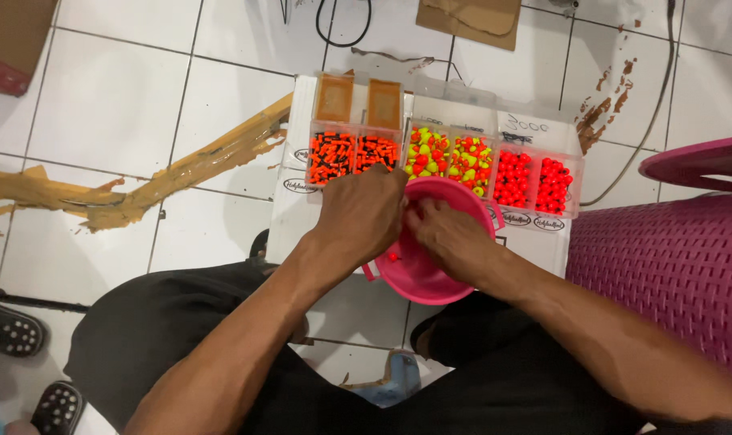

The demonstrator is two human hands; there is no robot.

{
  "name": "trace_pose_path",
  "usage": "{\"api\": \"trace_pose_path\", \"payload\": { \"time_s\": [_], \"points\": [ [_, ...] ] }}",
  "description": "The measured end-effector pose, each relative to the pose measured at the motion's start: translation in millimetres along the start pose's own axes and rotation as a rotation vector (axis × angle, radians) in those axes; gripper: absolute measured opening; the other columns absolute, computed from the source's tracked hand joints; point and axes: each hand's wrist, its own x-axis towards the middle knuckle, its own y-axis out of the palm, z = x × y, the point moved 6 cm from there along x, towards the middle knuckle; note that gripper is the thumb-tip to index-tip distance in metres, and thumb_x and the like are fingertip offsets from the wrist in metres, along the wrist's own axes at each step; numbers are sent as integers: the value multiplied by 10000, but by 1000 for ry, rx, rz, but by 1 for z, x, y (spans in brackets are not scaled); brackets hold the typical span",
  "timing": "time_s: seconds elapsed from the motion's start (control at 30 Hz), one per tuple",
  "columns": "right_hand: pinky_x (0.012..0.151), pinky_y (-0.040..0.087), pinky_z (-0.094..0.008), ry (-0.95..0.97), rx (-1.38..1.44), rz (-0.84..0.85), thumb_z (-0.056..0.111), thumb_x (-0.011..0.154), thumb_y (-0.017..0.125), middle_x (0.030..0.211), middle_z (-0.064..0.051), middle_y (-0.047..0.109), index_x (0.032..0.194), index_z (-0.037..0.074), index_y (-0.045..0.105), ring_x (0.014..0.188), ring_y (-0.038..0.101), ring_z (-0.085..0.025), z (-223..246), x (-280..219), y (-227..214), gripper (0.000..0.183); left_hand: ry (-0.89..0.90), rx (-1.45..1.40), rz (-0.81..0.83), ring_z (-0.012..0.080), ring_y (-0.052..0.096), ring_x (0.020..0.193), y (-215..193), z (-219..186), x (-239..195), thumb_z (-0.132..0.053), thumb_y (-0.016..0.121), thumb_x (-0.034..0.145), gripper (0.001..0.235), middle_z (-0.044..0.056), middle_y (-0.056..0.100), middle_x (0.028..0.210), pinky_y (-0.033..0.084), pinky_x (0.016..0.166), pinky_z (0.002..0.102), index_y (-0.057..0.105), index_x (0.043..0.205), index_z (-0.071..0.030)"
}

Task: The person sorts small orange and yellow objects from a pink bowl into clear plastic compartments on a white box. They use both hands to pick up the items and place them into the designated sections.

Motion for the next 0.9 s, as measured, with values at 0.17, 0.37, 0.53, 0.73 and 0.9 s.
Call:
{"api": "trace_pose_path", "payload": {
  "time_s": [0.17, 0.37, 0.53, 0.73, 0.9],
  "points": [
    [782, 584, -570, -26, 251, 0, 75, 816, 637, 1190, -257, 609, 1318, -6, 565, 1042, 656, -530, 7, -9, -65, 513, 24, 24, -15, 451, 731, 730, 4, 2, -2, -93, 675, 803, 210, 212, 685, 934, 565, 574, 577, 673, 1004, -33],
    [704, 610, -524, 88, 80, -19, 126, 872, 641, 1092, -224, 640, 1217, 16, 602, 930, 707, -469, -6, -27, -56, 364, 40, 84, -62, 394, 737, 699, 2, -2, -3, -57, 743, 743, 280, 185, 683, 901, 580, 581, 536, 687, 1017, -29],
    [678, 623, -519, 107, -82, 37, 111, 866, 664, 1128, -229, 607, 1246, -3, 589, 928, 707, -459, -4, -16, -8, 404, 35, 122, -82, 390, 734, 678, 10, -1, 2, -28, 745, 730, 289, 172, 684, 887, 573, 560, 526, 677, 1011, -36],
    [751, 583, -598, 45, 230, 4, 86, 897, 639, 1128, -306, 629, 1222, -47, 606, 948, 680, -557, -11, -9, -33, 353, 54, 124, -113, 334, 719, 622, 4, -2, -1, -13, 747, 728, 262, 168, 690, 866, 558, 521, 453, 689, 982, -32],
    [726, 603, -576, 60, 89, 22, 204, 858, 708, 1083, -248, 657, 1173, 11, 631, 897, 709, -495, -2, -24, -51, 376, 71, 135, -160, 351, 702, 569, 5, -2, 0, 25, 710, 714, 236, 192, 687, 832, 535, 495, 427, 684, 943, -23]
  ]
}}
